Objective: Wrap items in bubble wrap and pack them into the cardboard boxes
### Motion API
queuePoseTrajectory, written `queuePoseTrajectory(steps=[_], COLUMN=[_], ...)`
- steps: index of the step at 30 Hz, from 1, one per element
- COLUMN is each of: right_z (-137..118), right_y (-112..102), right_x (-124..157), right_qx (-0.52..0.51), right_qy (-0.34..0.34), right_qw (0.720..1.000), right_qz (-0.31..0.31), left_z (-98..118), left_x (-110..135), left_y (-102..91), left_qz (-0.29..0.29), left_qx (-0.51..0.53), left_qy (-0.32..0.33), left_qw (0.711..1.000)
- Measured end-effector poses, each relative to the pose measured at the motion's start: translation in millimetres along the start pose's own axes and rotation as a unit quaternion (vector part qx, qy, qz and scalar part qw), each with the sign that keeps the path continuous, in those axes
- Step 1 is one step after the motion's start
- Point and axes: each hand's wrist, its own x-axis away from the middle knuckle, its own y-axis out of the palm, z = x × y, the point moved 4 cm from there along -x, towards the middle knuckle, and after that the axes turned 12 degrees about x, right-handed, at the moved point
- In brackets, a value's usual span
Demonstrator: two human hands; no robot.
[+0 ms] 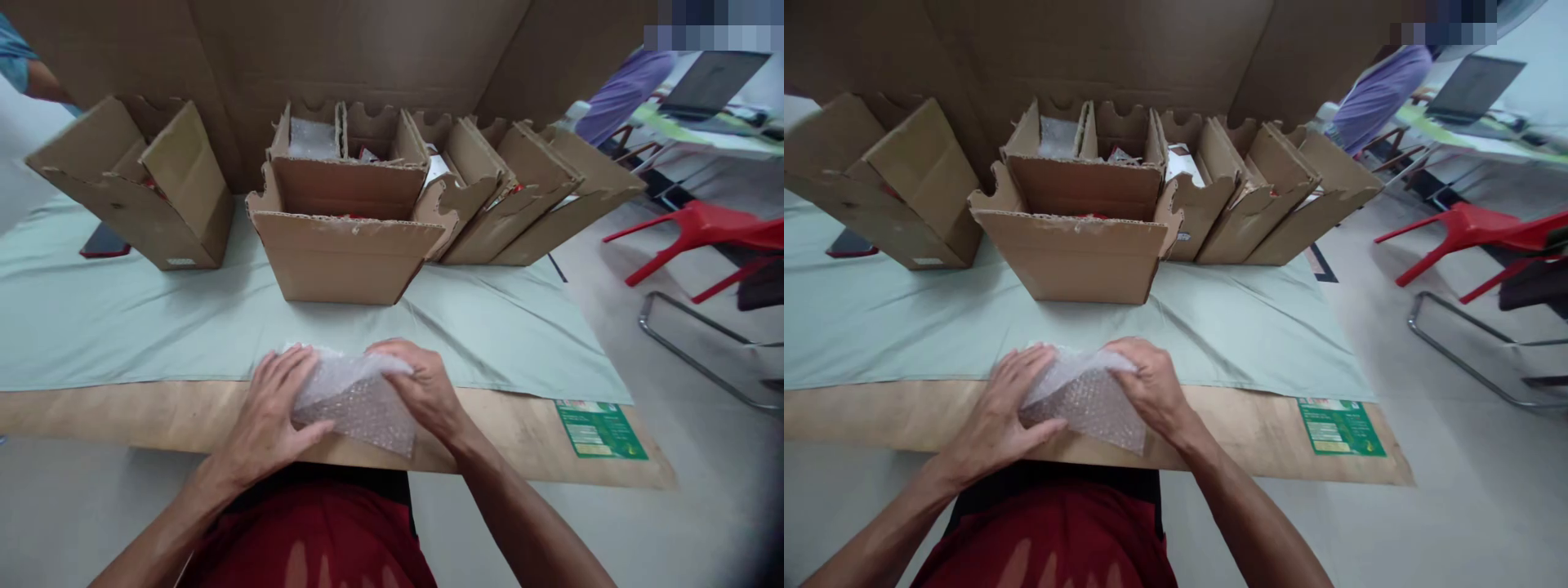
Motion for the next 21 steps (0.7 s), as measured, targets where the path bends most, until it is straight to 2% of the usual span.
queuePoseTrajectory(steps=[3,5,7,9,11,13,15,17,19,21], right_z=[10.7,15.5,19.4,23.6,26.0,20.9,7.0,-10.4,-26.8,-39.2], right_y=[-4.6,-2.7,-1.2,-4.3,-14.6,-27.5,-32.1,-22.7,-2.6,19.7], right_x=[2.4,6.1,9.7,13.6,18.7,25.4,30.6,31.4,29.9,27.3], right_qx=[-0.142,-0.191,-0.204,-0.179,-0.105,0.0,0.071,0.069,0.025,-0.011], right_qy=[0.147,0.19,0.197,0.19,0.184,0.167,0.131,0.09,0.063,0.056], right_qw=[0.979,0.963,0.959,0.965,0.973,0.969,0.965,0.981,0.996,0.998], right_qz=[0.028,0.02,0.013,0.03,0.096,0.184,0.216,0.155,0.049,-0.032], left_z=[-14.3,-18.8,-19.1,-17.7,-17.1,-17.5,-16.8,-13.4,-7.8,-1.5], left_x=[-6.4,-11.4,-16.9,-21.8,-24.4,-24.5,-23.9,-24.4,-26.3,-28.7], left_y=[-26.2,-38.3,-45.0,-46.6,-43.5,-37.6,-30.3,-23.5,-17.1,-10.9], left_qz=[0.06,0.076,0.086,0.095,0.097,0.091,0.079,0.068,0.059,0.055], left_qx=[0.092,0.171,0.245,0.304,0.341,0.357,0.371,0.388,0.405,0.426], left_qy=[-0.109,-0.167,-0.203,-0.227,-0.253,-0.281,-0.299,-0.298,-0.289,-0.277], left_qw=[0.988,0.968,0.944,0.92,0.9,0.886,0.876,0.87,0.865,0.859])
